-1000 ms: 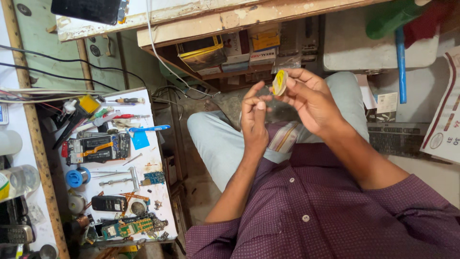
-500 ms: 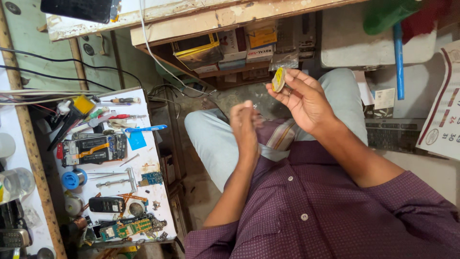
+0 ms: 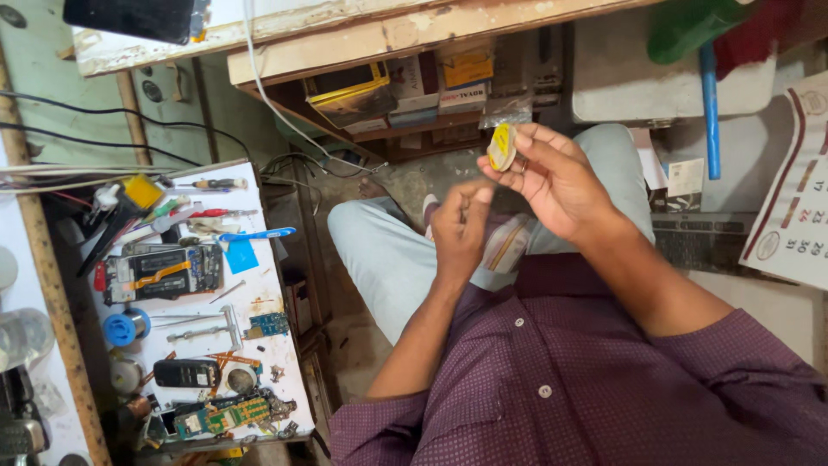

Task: The person works at a phone repair bench with a heated separator platform holding a phone display. They adjust the display on the platform, wait while it heats, apply liquid from a small bottle near the display edge, work along the edge with a small tool, and later handle a small yellow round component and peel a layer from it.

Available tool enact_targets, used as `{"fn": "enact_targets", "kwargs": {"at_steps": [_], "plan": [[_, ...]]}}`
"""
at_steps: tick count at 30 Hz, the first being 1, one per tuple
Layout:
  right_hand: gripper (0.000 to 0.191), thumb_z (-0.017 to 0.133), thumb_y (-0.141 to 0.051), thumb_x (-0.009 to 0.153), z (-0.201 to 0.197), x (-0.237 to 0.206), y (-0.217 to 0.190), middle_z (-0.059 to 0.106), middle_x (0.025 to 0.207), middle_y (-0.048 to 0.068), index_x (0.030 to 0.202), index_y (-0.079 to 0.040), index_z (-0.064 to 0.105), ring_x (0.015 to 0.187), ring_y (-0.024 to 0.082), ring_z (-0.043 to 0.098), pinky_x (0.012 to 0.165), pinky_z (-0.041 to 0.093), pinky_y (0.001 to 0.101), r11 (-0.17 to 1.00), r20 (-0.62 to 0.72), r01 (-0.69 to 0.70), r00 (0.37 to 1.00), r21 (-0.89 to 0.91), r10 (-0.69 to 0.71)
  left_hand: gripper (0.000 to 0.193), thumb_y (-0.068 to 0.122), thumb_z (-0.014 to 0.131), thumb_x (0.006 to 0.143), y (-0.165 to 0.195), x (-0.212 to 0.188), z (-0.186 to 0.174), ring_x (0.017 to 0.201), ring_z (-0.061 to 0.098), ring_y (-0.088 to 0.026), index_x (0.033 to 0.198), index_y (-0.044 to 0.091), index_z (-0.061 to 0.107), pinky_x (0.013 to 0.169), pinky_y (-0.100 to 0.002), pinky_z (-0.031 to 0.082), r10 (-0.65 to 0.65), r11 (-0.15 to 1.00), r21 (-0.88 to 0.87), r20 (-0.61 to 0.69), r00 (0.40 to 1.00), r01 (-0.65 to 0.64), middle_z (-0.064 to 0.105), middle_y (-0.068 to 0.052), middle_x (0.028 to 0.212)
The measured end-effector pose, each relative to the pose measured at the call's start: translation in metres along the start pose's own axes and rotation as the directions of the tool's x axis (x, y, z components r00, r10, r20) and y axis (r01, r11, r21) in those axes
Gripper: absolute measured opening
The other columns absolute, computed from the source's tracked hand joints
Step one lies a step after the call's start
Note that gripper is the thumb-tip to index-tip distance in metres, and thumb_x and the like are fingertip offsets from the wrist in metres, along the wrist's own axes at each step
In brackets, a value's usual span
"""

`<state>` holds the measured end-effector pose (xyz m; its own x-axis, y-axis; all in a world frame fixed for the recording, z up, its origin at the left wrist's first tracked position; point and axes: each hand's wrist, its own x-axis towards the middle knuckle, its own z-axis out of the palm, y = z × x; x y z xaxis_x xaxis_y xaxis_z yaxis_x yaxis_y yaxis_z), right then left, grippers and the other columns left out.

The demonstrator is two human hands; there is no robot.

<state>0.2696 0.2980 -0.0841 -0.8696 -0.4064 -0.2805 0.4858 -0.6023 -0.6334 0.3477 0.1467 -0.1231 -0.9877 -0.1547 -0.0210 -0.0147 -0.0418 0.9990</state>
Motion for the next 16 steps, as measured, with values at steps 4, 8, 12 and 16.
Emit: {"fn": "enact_targets", "kwargs": {"at_steps": [4, 8, 12, 16], "plan": [[0.024, 0.06, -0.017, 0.106, -0.005, 0.005, -0.008, 0.071, 0.108, 0.014, 0.119, 0.003, 0.061, 0.106, 0.026, 0.073, 0.098, 0.059, 0.037, 0.995, -0.041, -0.018, 0.999, -0.103, 0.014, 0.016, 0.012, 0.062, 0.106, -0.003, -0.013, -0.003, 0.085, 0.073, -0.016, 0.11, 0.003, 0.074, 0.08, -0.028, 0.056, 0.045, 0.993, 0.109, 0.064, 0.997, -0.051, 0.077, -0.009, 0.096], [0.027, 0.065, -0.017, 0.101, -0.009, 0.01, -0.008, 0.072, 0.104, 0.011, 0.121, 0.001, 0.062, 0.094, 0.021, 0.073, 0.081, 0.058, 0.0334, 0.966, -0.113, -0.04, 0.994, -0.257, 0.011, 0.01, 0.012, 0.064, 0.104, 0.031, -0.013, -0.009, 0.083, 0.071, -0.023, 0.102, 0.004, 0.07, 0.077, -0.031, 0.052, 0.269, 0.912, 0.279, 0.146, 0.952, -0.3, 0.074, -0.012, 0.093], [0.034, 0.071, -0.012, 0.097, -0.017, 0.012, -0.004, 0.07, 0.104, 0.009, 0.128, 0.001, 0.063, 0.089, 0.014, 0.069, 0.074, 0.054, 0.0275, 0.889, -0.153, -0.003, 0.985, -0.457, -0.075, 0.013, 0.011, 0.062, 0.107, 0.064, -0.015, -0.014, 0.087, 0.066, -0.029, 0.097, 0.003, 0.062, 0.081, -0.037, 0.048, 0.422, 0.841, 0.273, 0.21, 0.882, -0.467, 0.069, -0.015, 0.097], [0.038, 0.074, -0.007, 0.096, -0.026, 0.012, 0.002, 0.07, 0.114, 0.008, 0.131, 0.004, 0.063, 0.096, 0.013, 0.067, 0.085, 0.056, 0.026, 0.826, -0.036, 0.096, 0.99, -0.555, -0.139, 0.021, 0.019, 0.055, 0.11, 0.076, -0.014, -0.025, 0.073, 0.069, -0.019, 0.097, 0.004, 0.064, 0.074, -0.032, 0.053, -0.243, 0.958, 0.211, 0.25, 0.937, 0.192, 0.069, -0.005, 0.079]]}}
